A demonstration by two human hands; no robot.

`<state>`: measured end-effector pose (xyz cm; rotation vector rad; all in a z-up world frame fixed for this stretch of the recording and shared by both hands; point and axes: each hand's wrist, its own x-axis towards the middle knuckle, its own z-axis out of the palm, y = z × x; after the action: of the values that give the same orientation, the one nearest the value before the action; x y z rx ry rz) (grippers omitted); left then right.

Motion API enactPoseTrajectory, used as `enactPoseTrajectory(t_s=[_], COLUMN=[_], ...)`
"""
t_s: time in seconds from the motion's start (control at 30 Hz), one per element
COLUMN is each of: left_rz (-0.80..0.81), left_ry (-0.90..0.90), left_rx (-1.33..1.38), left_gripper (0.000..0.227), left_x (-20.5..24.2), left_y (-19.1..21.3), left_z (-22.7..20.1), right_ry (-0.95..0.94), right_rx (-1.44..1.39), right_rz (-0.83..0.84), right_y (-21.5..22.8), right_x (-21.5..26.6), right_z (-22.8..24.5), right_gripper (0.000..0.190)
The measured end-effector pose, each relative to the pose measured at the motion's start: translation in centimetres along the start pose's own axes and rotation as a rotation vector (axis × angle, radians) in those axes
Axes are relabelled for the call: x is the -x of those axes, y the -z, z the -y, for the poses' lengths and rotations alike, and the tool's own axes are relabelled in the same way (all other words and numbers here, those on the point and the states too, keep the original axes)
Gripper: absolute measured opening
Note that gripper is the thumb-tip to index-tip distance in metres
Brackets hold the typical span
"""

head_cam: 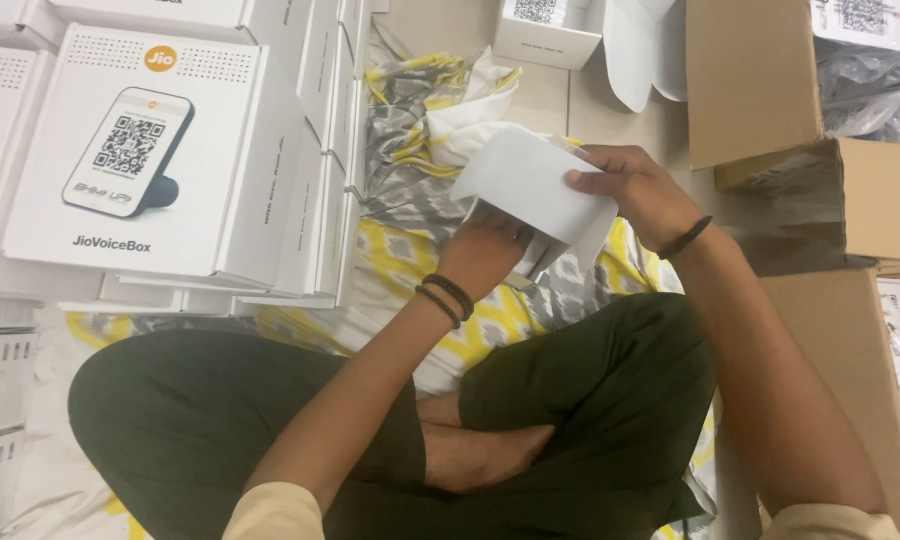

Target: The person packs electronic devices (JioVoiceBox) into retail packaging and organizes the boxes.

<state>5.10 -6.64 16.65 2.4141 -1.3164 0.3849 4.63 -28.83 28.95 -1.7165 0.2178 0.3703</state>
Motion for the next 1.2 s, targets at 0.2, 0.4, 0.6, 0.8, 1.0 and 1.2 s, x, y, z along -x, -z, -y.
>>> enactPoseTrajectory(t_s=[0.2,0.4,0.6,0.8,1.0,1.2], left_rz=[0.508,0.220,0.211,0.005,0.100,0.155], left_ry=[0.183,-0.029,-0.165,-0.147,-0.176,-0.171], left_rx=[0.015,-0.170,-0.210,-0.212,0.141,-0.027], left_gripper=[0.019,0.026,0.025,0.031,0.051,0.037], left_x=[-2.4,-4.1,-5.0,-4.7,-4.2,-5.2], left_y=[-2.7,-4.6,-3.8,-3.0,-1.8,-1.3], left_z=[0.5,1.3,2.1,1.9,3.6,3.1], right_ry=[0.019,0.117,0.416,0.953,0.266,0.468], right_rx=[0.064,0.315,1.418,1.363,0.850,0.920], right_rz=[0.020,-0.116,-0.600,-0.764,-0.417,-0.129], right_y=[1.5,7.0,9.2,-1.7,-8.2,-7.0], right_x=[-0.6,-2.1,-4.0,0.6,5.3,4.1], right_z=[2.4,6.8,4.6,-2.4,-7.6,-11.4], right_gripper=[0.032,0.034,0.024,0.023,0.016,0.010])
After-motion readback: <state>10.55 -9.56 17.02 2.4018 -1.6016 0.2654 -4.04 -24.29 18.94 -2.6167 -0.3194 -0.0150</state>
